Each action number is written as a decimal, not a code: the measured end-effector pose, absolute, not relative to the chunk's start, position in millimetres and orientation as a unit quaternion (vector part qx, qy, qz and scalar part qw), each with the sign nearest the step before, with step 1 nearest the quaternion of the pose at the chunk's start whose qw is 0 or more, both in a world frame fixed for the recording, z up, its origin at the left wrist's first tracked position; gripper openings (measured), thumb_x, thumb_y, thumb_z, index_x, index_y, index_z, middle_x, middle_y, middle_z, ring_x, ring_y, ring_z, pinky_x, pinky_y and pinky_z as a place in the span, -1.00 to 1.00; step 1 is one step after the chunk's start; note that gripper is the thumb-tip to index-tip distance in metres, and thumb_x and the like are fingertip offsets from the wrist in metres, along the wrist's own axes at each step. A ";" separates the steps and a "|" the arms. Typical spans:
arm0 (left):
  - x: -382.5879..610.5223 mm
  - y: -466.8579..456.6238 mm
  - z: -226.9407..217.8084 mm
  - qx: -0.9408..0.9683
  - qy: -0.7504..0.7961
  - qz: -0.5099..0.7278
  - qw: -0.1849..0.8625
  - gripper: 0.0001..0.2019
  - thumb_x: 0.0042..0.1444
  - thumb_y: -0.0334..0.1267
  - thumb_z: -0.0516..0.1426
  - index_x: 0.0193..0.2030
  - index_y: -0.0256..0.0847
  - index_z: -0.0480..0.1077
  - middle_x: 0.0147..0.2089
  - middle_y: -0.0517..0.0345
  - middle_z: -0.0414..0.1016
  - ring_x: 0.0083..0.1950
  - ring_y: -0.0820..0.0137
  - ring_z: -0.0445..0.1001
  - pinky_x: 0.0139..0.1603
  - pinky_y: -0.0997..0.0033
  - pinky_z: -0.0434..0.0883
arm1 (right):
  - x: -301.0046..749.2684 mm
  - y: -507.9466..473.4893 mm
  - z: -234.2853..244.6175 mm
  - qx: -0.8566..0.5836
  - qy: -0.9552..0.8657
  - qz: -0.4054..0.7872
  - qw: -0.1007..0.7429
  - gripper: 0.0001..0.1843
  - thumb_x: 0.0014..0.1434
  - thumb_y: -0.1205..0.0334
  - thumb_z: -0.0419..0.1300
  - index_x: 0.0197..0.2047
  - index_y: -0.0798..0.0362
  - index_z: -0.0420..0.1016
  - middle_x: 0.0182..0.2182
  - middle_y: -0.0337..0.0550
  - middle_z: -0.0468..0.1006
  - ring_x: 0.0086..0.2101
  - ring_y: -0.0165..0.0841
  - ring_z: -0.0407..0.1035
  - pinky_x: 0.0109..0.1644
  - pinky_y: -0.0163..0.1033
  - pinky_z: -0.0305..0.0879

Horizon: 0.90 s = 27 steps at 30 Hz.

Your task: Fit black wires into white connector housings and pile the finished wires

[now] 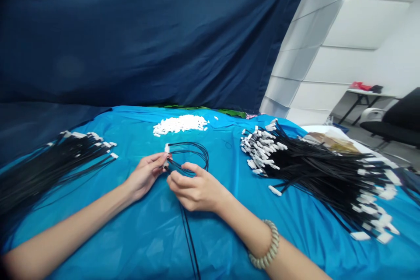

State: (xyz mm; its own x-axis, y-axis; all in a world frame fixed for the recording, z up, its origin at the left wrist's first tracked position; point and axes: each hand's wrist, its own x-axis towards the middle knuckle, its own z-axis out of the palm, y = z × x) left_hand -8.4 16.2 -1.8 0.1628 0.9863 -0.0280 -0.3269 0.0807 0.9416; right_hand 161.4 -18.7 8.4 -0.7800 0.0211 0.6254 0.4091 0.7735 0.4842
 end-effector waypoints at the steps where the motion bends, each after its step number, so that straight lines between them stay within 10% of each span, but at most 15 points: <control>1: -8.2 15.7 -1.2 0.431 0.381 0.522 0.630 -0.82 -0.21 -0.24 0.23 -0.45 -0.31 0.47 -0.52 0.16 0.38 -0.47 0.55 0.27 -0.45 0.58 0.20 | 161.9 -18.8 9.3 -0.117 -0.886 -0.319 0.314 -0.73 0.13 0.46 -0.10 -0.26 0.09 0.39 -0.27 -0.21 0.50 -0.16 -0.51 0.26 -0.02 -0.20 0.14; 14: -7.2 15.2 0.7 0.413 0.376 0.522 0.644 -0.81 -0.24 -0.24 0.24 -0.45 -0.32 0.47 -0.54 0.16 0.37 -0.48 0.54 0.27 -0.46 0.57 0.19 | 164.9 -14.1 11.5 -0.151 -0.869 -0.317 0.349 -0.80 0.10 0.46 0.00 -0.27 0.12 0.42 -0.29 -0.17 0.52 -0.24 -0.38 0.31 -0.19 -0.16 0.20; 23: -7.5 16.6 -2.4 0.417 0.394 0.520 0.632 -0.80 -0.23 -0.24 0.23 -0.44 -0.34 0.47 -0.49 0.12 0.37 -0.47 0.54 0.26 -0.46 0.56 0.19 | 162.9 -16.1 27.1 -0.279 -0.725 0.242 0.581 -0.89 0.07 0.34 0.10 -0.34 0.03 0.44 -0.39 -0.19 0.50 -0.26 -0.34 0.34 -0.15 -0.12 0.27; 27: -6.3 16.6 -4.2 0.423 0.397 0.518 0.629 -0.79 -0.23 -0.24 0.23 -0.43 -0.34 0.47 -0.45 0.09 0.38 -0.45 0.53 0.26 -0.46 0.55 0.19 | 173.6 -14.9 41.7 -0.281 -0.532 0.371 0.708 -0.83 0.12 0.26 0.04 -0.22 -0.03 0.40 -0.51 -0.29 0.36 -0.57 -0.50 0.27 -0.50 -0.30 0.26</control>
